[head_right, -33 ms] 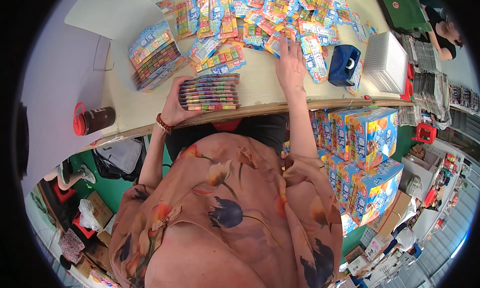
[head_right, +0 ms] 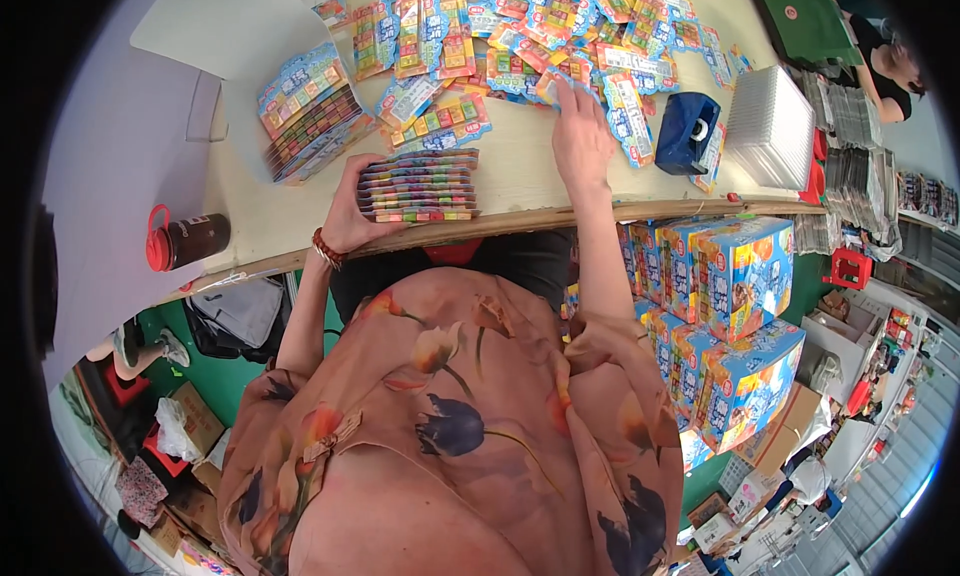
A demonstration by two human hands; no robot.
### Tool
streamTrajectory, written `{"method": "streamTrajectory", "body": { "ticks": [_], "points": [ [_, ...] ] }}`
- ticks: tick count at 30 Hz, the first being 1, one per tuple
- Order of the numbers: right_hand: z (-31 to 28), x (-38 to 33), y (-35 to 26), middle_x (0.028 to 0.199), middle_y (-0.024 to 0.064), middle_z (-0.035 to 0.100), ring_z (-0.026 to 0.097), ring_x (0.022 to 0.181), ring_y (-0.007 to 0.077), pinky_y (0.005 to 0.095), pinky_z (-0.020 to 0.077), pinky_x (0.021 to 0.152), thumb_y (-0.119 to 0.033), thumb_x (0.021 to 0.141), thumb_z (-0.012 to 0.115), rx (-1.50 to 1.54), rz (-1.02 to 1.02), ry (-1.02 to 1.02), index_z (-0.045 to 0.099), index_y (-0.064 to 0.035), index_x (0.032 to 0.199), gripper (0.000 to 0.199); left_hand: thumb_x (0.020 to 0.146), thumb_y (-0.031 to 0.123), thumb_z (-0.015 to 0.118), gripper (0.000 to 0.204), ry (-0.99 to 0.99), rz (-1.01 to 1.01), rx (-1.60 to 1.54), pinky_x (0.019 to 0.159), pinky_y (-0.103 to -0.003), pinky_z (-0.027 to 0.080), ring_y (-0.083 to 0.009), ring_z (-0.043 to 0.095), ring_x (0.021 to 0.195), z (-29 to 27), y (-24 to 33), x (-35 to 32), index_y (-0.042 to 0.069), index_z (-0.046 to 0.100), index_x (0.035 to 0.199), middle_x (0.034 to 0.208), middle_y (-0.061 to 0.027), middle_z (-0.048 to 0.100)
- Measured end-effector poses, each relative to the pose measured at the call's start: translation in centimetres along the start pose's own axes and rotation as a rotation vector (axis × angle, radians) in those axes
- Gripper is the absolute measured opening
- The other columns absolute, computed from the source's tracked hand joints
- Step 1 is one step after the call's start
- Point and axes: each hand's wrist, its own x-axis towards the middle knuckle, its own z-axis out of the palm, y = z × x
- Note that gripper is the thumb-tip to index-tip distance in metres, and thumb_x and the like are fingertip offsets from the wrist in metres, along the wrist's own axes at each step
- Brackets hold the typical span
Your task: Sorting small toy or snack packets and organizing them into cardboard boxes on a packing table.
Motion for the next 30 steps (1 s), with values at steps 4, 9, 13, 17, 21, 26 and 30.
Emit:
{"method": "streamTrajectory", "body": {
  "ticks": [4, 9, 13, 17, 21, 26, 30],
  "points": [
    [-3.8, 0.7, -4.2, 0.084, 0.0105, 0.066, 0.063, 0.071, 0.0231, 0.0312, 0.0490, 0.066, -0.003, 0.084, 0.062, 0.594, 0.290, 0.136, 0.060, -0.0048, 0.108, 0.024, 0.056, 0.014, 0.087, 0.086, 0.030, -0.036, -0.008, 0.095, -0.034, 0.043, -0.0241, 0.049, 0.111, 0.1, 0.1, -0.4, 0.004, 0.038, 0.126, 0.118, -0.0127, 0.043],
    [-2.6, 2.0, -8.0, 0.095, 0.0041, 0.066, 0.060, 0.084, 0.0098, 0.0239, 0.0484, 0.075, -0.004, 0.079, 0.072, 1.612, 0.524, 0.159, 0.062, -0.0007, 0.105, 0.028, 0.056, 0.014, 0.087, 0.086, 0.020, -0.008, 0.028, 0.094, -0.034, 0.043, -0.0238, 0.049, 0.109, 0.1, -0.5, -0.4, 0.004, 0.038, 0.127, 0.118, -0.0123, 0.043],
    [0.9, 2.1, -7.7, 0.096, 0.0051, 0.066, 0.061, 0.084, 0.0104, 0.0250, 0.0503, 0.072, -0.003, 0.081, 0.070, 1.866, 0.481, 0.027, 0.059, -0.0020, 0.103, 0.025, 0.056, 0.017, 0.087, 0.088, 0.015, -0.006, 0.096, 0.101, -0.039, 0.039, -0.0300, 0.040, 0.124, 0.1, -0.3, -0.7, 0.006, 0.037, 0.128, 0.130, -0.0174, 0.035],
    [3.7, 0.4, -7.2, 0.095, 0.0019, 0.065, 0.060, 0.085, 0.0081, 0.0237, 0.0486, 0.075, -0.002, 0.086, 0.063, 1.472, 0.323, -0.214, 0.056, -0.0048, 0.104, 0.020, 0.056, 0.018, 0.088, 0.095, 0.108, 0.183, 0.289, 0.105, -0.043, 0.035, -0.0350, 0.026, 0.135, 0.1, 0.7, -0.1, 0.008, 0.034, 0.133, 0.143, -0.0231, 0.021],
    [3.1, -1.1, -5.4, 0.095, 0.0043, 0.065, 0.060, 0.085, 0.0103, 0.0246, 0.0468, 0.075, -0.006, 0.088, 0.062, 1.409, 0.298, -0.463, 0.058, -0.0039, 0.106, 0.019, 0.056, 0.018, 0.088, 0.103, 0.081, 0.099, 0.073, 0.105, -0.043, 0.034, -0.0339, 0.027, 0.134, 0.4, 0.0, -0.3, 0.008, 0.028, 0.138, 0.146, -0.0225, 0.018],
    [-1.8, -1.0, -3.0, 0.093, 0.0147, 0.064, 0.058, 0.092, 0.0308, 0.0386, 0.0458, 0.080, -0.020, 0.079, 0.071, 0.481, -0.048, -0.093, 0.056, -0.0041, 0.120, 0.047, 0.055, 0.016, 0.088, 0.112, 0.055, -0.078, -0.149, 0.107, -0.040, 0.032, -0.0323, 0.034, 0.128, 0.5, -0.2, -0.4, 0.006, 0.021, 0.143, 0.137, -0.0191, 0.030],
    [-3.8, -1.2, 1.0, 0.108, 0.0157, 0.059, 0.051, 0.111, 0.0345, 0.0407, 0.0419, 0.092, -0.023, 0.077, 0.072, -0.264, 0.265, 0.118, 0.053, -0.0054, 0.123, 0.053, 0.056, 0.018, 0.088, 0.110, 0.012, 0.015, 0.084, 0.107, -0.039, 0.032, -0.0322, 0.036, 0.126, -0.1, 0.1, -0.2, 0.006, 0.022, 0.143, 0.134, -0.0184, 0.032]
  ]
}}
